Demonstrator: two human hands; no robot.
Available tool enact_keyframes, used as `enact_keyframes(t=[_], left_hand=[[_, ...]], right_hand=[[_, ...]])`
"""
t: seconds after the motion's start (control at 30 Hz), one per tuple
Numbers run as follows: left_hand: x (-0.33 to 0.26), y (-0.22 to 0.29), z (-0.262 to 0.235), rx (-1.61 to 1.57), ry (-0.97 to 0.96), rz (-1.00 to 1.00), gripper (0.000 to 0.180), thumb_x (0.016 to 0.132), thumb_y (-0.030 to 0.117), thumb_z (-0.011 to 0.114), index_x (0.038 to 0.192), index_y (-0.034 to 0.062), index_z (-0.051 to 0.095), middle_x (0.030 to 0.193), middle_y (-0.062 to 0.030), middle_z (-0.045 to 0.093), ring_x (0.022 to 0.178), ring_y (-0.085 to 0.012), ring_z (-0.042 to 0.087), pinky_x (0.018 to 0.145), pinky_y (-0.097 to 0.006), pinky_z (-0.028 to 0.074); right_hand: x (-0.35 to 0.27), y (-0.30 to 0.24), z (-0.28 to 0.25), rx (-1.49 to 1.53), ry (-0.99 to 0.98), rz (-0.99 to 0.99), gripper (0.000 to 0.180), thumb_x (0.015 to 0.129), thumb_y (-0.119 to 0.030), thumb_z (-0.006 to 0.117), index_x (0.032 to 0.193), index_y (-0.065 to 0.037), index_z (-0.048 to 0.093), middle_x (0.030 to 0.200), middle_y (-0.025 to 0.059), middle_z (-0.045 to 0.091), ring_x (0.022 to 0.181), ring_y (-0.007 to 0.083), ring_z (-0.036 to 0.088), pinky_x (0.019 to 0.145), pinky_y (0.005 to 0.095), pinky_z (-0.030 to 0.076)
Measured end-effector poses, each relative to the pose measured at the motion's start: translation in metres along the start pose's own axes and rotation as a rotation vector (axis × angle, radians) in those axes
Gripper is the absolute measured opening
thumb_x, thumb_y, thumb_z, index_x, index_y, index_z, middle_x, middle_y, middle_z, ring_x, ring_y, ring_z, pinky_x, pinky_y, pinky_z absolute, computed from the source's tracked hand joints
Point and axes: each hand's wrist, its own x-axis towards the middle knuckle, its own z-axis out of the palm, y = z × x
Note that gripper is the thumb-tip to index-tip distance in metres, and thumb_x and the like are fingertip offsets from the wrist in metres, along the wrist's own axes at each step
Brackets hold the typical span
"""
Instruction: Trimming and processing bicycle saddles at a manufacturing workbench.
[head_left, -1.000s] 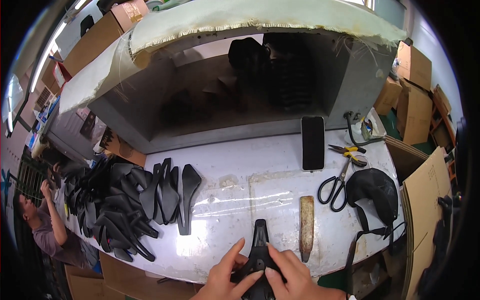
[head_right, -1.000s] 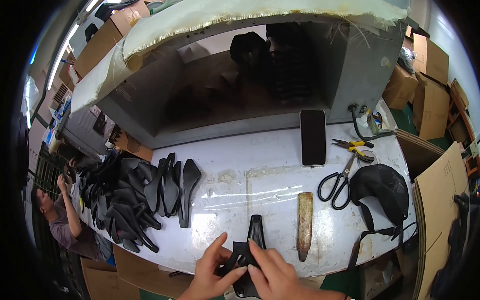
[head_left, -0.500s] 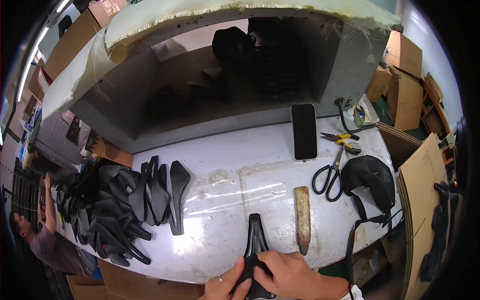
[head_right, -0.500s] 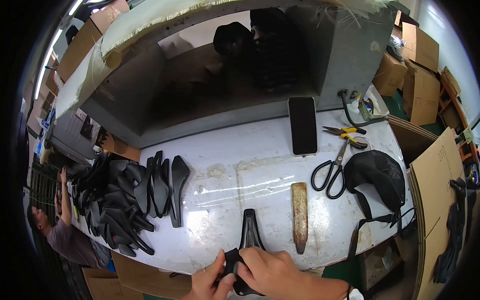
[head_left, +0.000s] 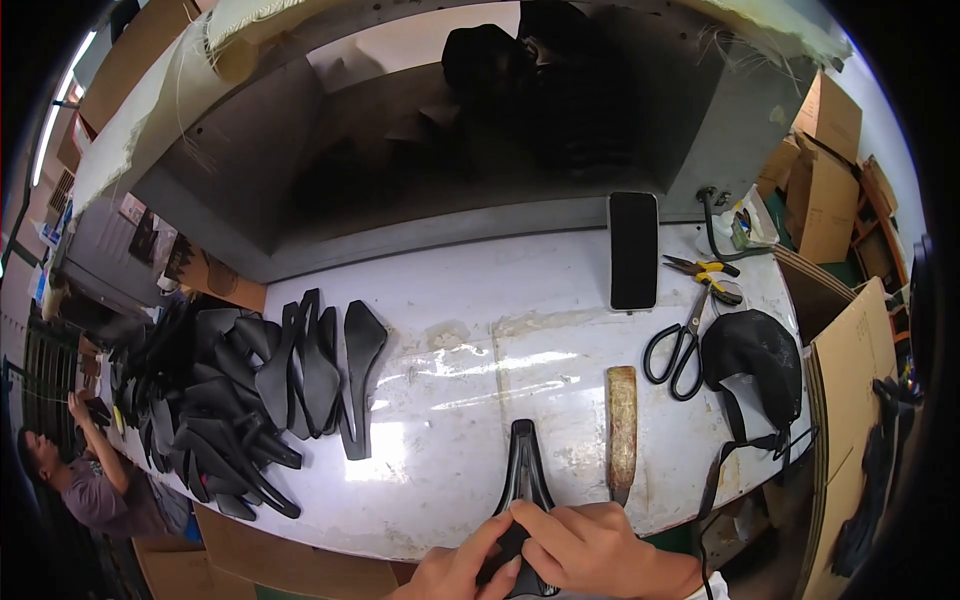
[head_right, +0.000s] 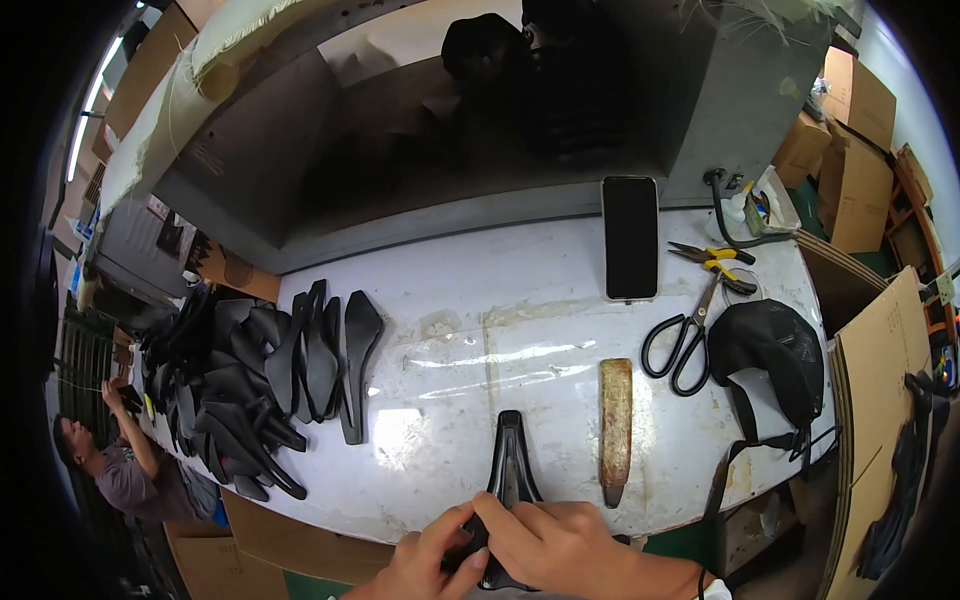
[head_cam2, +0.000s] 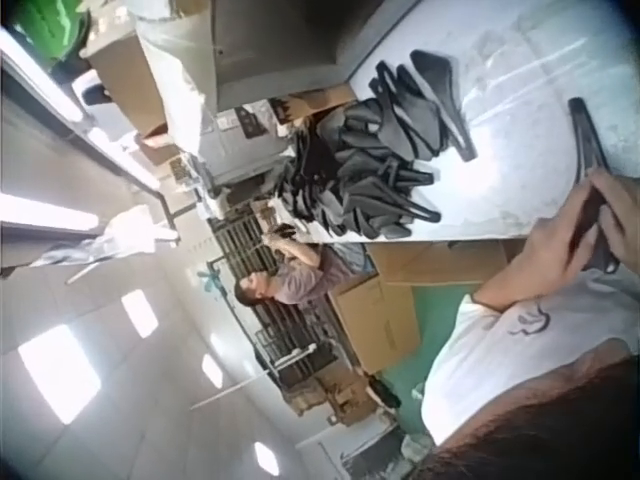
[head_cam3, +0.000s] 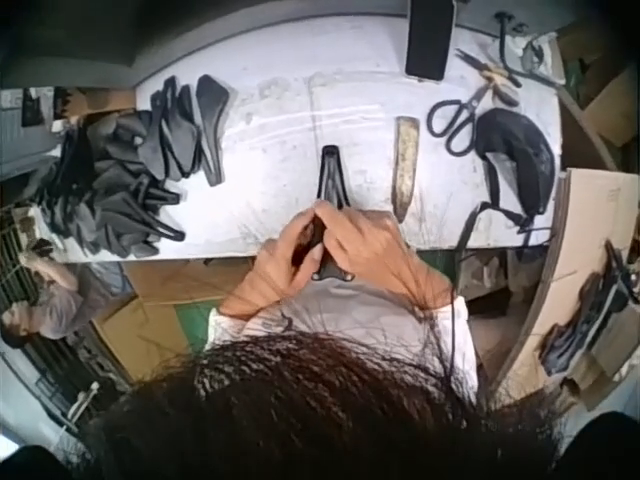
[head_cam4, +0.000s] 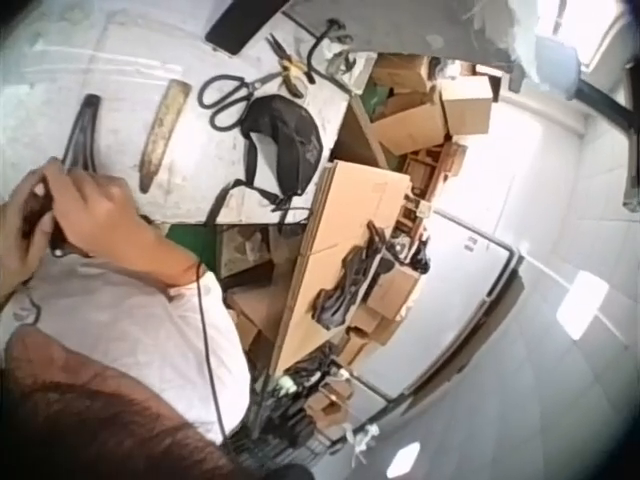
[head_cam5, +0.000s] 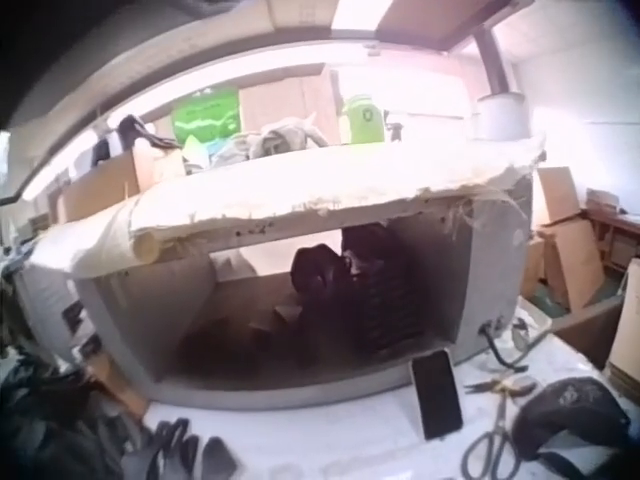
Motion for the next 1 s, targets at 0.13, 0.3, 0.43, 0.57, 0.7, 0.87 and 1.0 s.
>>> enact_keyframes(t=[0.13,0.3,0.43,0.57,0.7,0.87,1.0], left_hand=[[0.004,-0.008,0.000,-0.381,-0.046,-0.112,0.062,0.096,0.009,0.069,0.152,-0.0004,0.043,0.100,-0.0174,0.069,0.077,-0.0249,0.067,0.068,-0.032,0.053],[0.012,-0.009,0.006,-0.297,0.024,0.040,0.052,0.092,0.007,0.073,0.139,-0.0026,0.055,0.100,-0.0202,0.066,0.078,-0.0334,0.066,0.069,-0.038,0.054],[0.004,-0.003,0.018,-0.051,0.008,-0.012,0.059,0.091,0.007,0.072,0.144,-0.0007,0.049,0.107,-0.0278,0.065,0.087,-0.0463,0.067,0.075,-0.048,0.057],[0.014,-0.019,0.010,0.100,0.066,0.004,0.056,0.094,0.003,0.067,0.146,0.0008,0.048,0.111,-0.0288,0.065,0.090,-0.0454,0.068,0.076,-0.045,0.058],[0.030,-0.029,-0.008,-0.031,-0.089,-0.229,0.050,0.095,0.002,0.064,0.144,0.0009,0.052,0.111,-0.0264,0.068,0.092,-0.0443,0.070,0.073,-0.045,0.059],[0.069,-0.052,-0.001,0.044,-0.077,-0.174,0.053,0.092,0.000,0.067,0.143,-0.0023,0.054,0.079,-0.0188,0.063,0.062,-0.0310,0.063,0.059,-0.038,0.053],[0.082,-0.063,0.002,0.139,-0.132,-0.154,0.050,0.091,0.003,0.071,0.139,-0.0011,0.059,0.074,-0.0151,0.064,0.058,-0.0276,0.063,0.055,-0.036,0.052]], right_hand=[[0.004,-0.007,-0.004,0.251,0.012,0.213,0.027,0.092,-0.008,0.062,0.117,0.003,0.062,0.087,0.0213,0.068,0.063,0.0345,0.067,0.059,0.0405,0.055],[-0.005,0.007,-0.001,0.157,-0.088,0.233,0.020,0.093,-0.008,0.061,0.111,0.002,0.060,0.083,0.0222,0.065,0.063,0.0361,0.065,0.056,0.0433,0.052],[-0.013,0.027,0.007,-0.067,-0.211,0.197,0.020,0.092,-0.008,0.063,0.108,0.002,0.057,0.082,0.0215,0.061,0.064,0.0376,0.063,0.055,0.0450,0.050],[-0.003,0.021,0.003,-0.002,-0.197,0.337,0.044,0.091,-0.006,0.064,0.133,0.004,0.054,0.081,0.0186,0.055,0.068,0.0383,0.064,0.058,0.0455,0.052],[-0.011,0.016,-0.009,-0.017,-0.284,0.234,0.051,0.093,-0.004,0.064,0.142,0.003,0.051,0.084,0.0187,0.057,0.076,0.0369,0.064,0.060,0.0437,0.052],[-0.001,0.043,0.017,-0.092,-0.208,0.360,0.041,0.100,-0.008,0.058,0.140,0.002,0.055,0.094,0.0171,0.064,0.079,0.0315,0.063,0.059,0.0406,0.051],[-0.007,0.065,0.028,-0.172,-0.161,0.294,0.034,0.100,-0.010,0.057,0.132,0.002,0.061,0.113,0.0160,0.069,0.081,0.0297,0.063,0.061,0.0415,0.053]])
